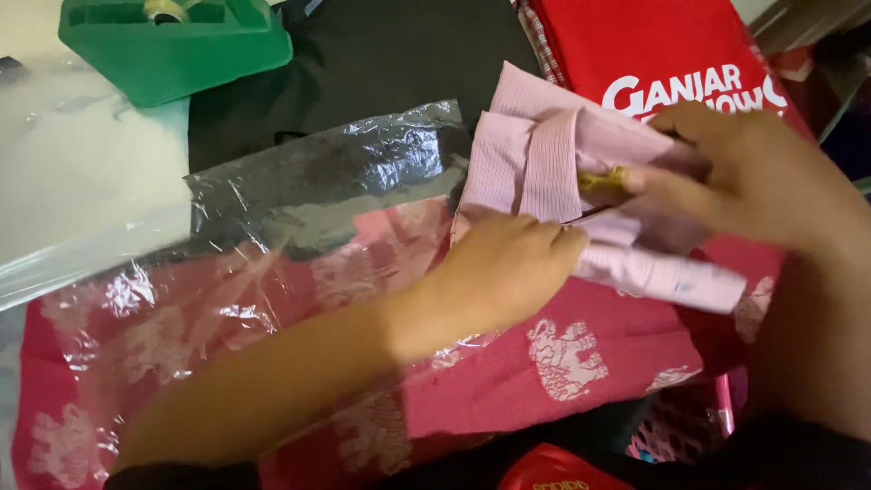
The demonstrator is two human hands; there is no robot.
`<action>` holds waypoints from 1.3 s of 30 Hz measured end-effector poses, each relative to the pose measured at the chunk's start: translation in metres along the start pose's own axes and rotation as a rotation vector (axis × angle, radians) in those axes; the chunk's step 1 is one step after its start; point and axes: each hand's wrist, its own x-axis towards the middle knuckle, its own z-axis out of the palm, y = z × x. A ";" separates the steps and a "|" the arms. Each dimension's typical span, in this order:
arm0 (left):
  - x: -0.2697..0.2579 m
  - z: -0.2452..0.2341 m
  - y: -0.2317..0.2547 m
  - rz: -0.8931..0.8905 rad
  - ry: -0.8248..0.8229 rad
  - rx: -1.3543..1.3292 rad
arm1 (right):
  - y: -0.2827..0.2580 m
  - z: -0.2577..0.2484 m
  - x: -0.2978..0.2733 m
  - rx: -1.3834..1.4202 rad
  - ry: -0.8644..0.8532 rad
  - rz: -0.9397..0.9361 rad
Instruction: Packaging a folded pink shirt into a clear plastic bag and sealing it with tape.
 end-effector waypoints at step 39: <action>-0.173 -0.069 -0.121 -0.197 0.089 0.356 | 0.070 0.046 0.032 0.111 -0.034 0.272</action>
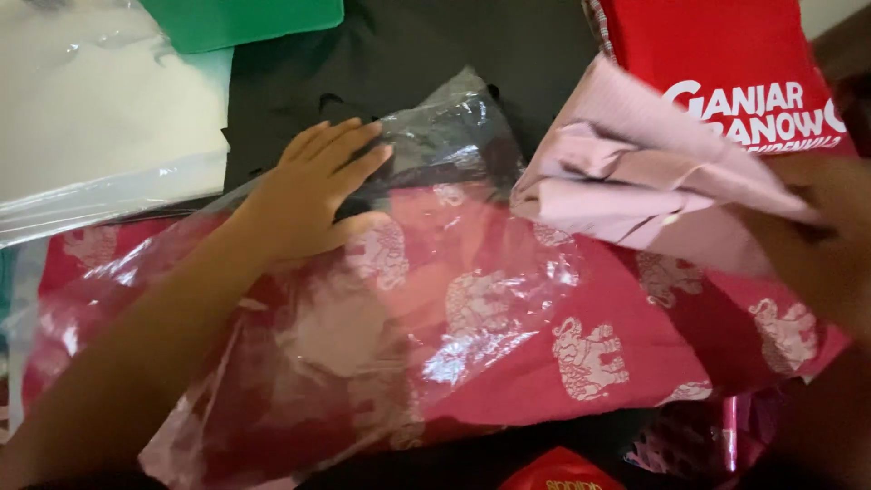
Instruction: Packaging a folded pink shirt into a clear plastic bag and sealing it with tape.
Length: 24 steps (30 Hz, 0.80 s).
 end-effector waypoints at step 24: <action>-0.032 -0.010 -0.020 -0.478 -0.112 -0.200 | -0.107 0.011 -0.045 0.027 -0.004 -0.697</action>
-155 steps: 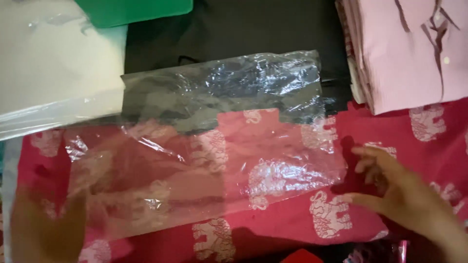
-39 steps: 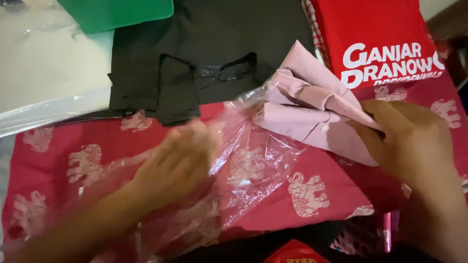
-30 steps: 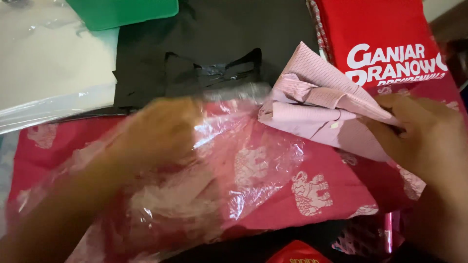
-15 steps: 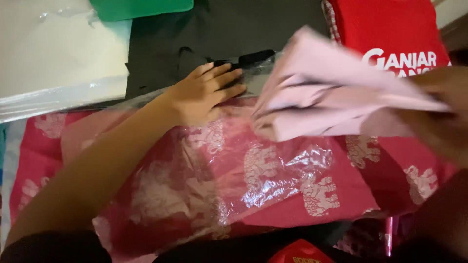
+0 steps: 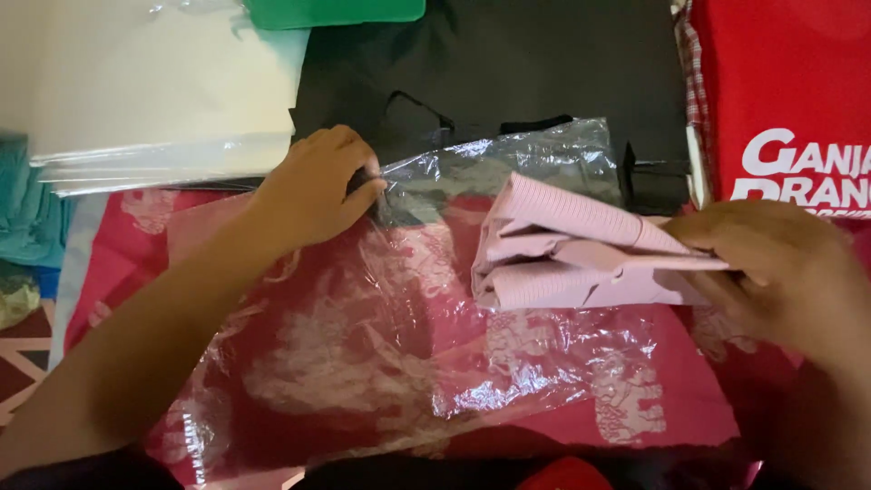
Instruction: Packaging a folded pink shirt into a clear plastic bag and sealing it with tape.
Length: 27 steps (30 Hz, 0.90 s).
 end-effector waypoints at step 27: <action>-0.026 -0.055 0.021 -0.840 -0.105 -0.028 | -0.035 0.005 -0.015 -0.065 0.318 0.136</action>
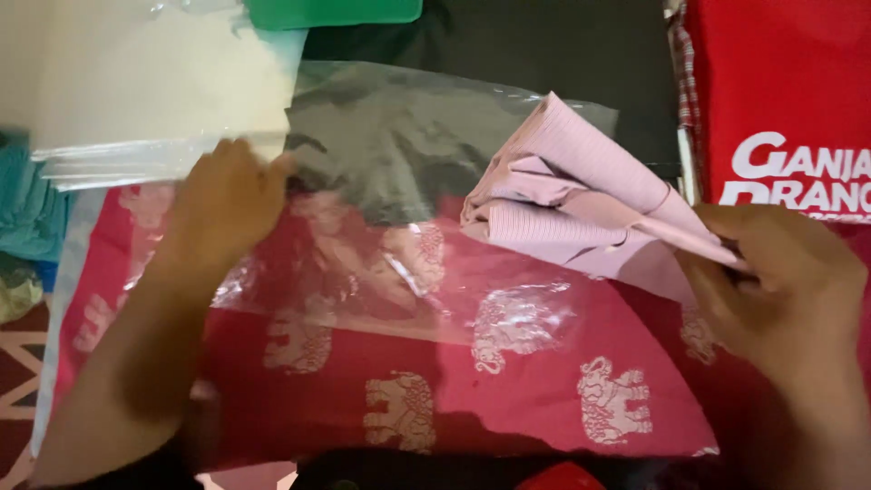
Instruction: Packaging a folded pink shirt into a clear plastic bag and sealing it with tape.
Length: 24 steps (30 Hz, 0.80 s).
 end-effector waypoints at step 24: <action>-0.053 0.067 0.101 0.444 -0.387 0.047 | 0.032 0.008 0.002 -0.062 -0.012 -0.023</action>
